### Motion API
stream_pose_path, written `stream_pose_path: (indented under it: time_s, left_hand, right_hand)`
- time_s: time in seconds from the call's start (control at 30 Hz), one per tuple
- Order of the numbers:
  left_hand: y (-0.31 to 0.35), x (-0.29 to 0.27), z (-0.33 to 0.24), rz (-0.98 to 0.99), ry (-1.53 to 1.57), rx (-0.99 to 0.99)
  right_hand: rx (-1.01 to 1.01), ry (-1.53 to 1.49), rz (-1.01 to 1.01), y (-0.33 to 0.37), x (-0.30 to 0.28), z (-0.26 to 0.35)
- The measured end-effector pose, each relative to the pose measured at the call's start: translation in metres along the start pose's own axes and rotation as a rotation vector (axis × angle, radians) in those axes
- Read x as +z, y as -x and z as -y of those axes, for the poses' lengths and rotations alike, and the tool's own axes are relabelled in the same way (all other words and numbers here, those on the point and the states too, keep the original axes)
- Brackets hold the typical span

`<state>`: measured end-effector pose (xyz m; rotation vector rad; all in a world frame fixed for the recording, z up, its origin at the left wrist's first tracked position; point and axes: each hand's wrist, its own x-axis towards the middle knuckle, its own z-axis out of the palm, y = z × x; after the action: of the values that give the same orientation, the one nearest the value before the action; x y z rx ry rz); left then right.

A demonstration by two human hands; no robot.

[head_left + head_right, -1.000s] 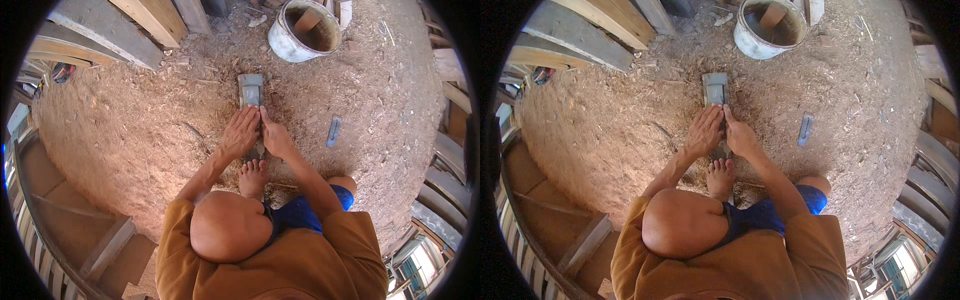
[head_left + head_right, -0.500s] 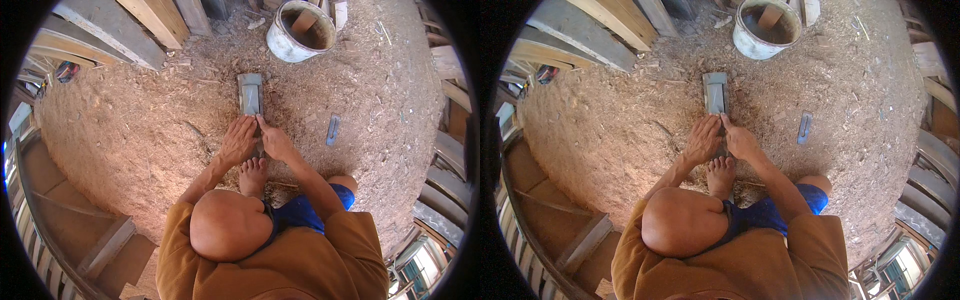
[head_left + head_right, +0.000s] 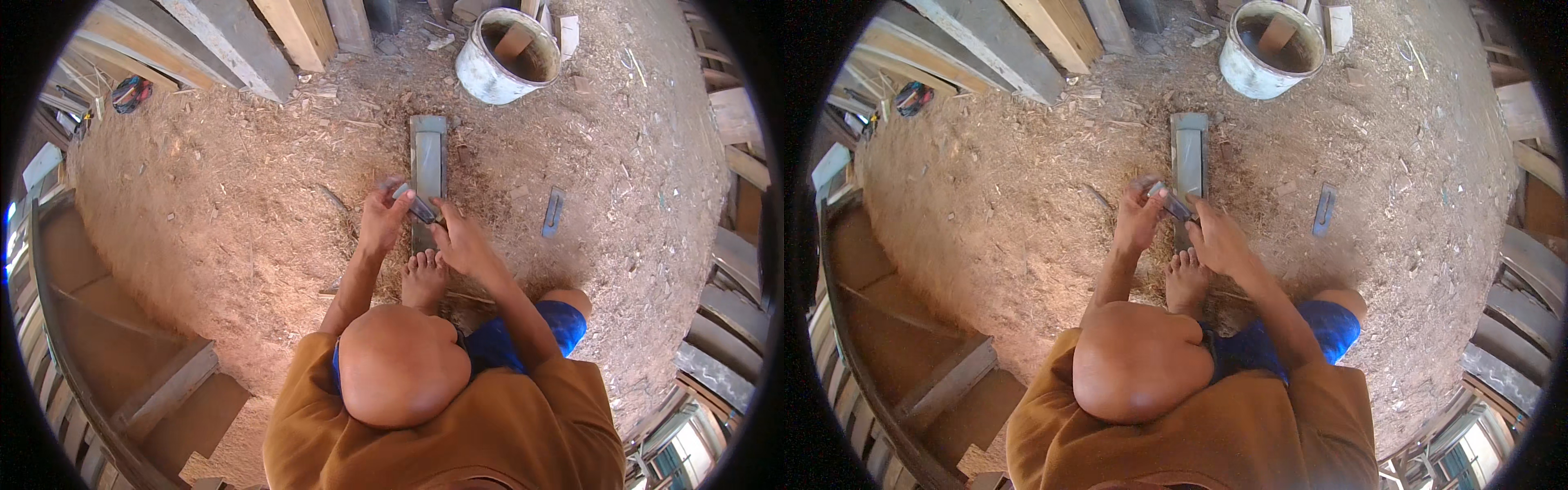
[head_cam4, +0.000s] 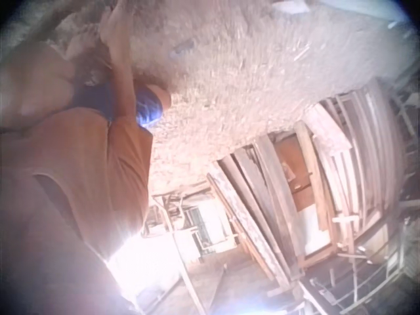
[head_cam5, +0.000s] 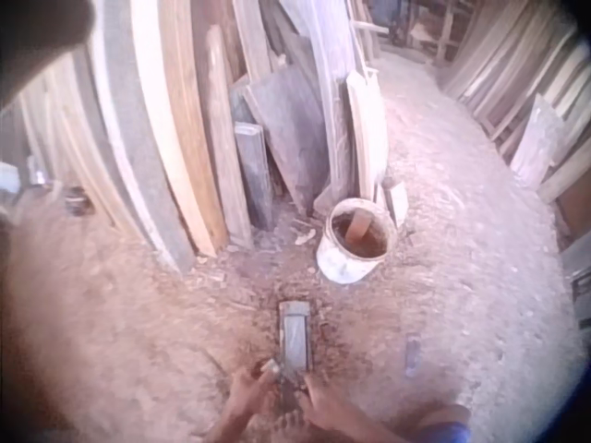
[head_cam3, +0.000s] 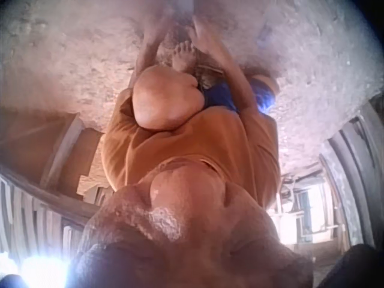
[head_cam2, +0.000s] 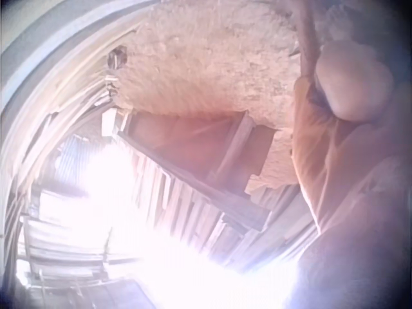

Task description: The person sharpens a metal chisel by rubbing its blade against a whetstone, dipping the blade into a bucket of water occasionally.

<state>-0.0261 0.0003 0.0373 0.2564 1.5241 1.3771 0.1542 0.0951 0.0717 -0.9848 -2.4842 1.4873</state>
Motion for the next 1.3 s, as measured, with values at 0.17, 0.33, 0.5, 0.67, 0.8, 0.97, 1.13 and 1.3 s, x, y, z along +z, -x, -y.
stream_pose_path:
  time_s: [0.17, 0.33, 0.5, 0.67, 0.8, 0.97, 1.13, 1.3]
  left_hand:
    - [-0.006, -0.006, 0.006, 0.131, 0.324, -0.057]
    - [-0.002, -0.008, -0.002, 0.196, 0.469, -0.102]
    - [0.002, -0.005, -0.009, 0.233, 0.625, -0.124]
    - [-0.005, 0.013, 0.021, 0.163, 0.467, 0.172]
    - [-0.006, 0.023, 0.017, 0.155, 0.362, 0.251]
    - [-0.003, 0.027, 0.008, 0.199, 0.418, 0.245]
    - [-0.006, 0.025, 0.013, 0.181, 0.433, 0.203]
    - [-0.009, 0.023, 0.018, 0.17, 0.35, 0.189]
  right_hand:
    - [0.025, -0.091, -0.018, 0.013, -0.004, 0.009]
    - [0.082, -0.118, -0.026, 0.021, -0.002, 0.007]
    - [0.144, -0.366, -0.004, 0.025, -0.001, 0.012]
    - [0.294, -0.799, 0.058, 0.025, 0.003, 0.026]
    - [0.33, -1.042, 0.085, 0.024, 0.003, 0.035]
    - [0.344, -1.217, 0.094, 0.022, 0.017, 0.029]
    - [0.334, -1.162, 0.097, 0.022, 0.018, 0.024]
    - [0.316, -1.128, 0.055, 0.022, 0.013, 0.027]
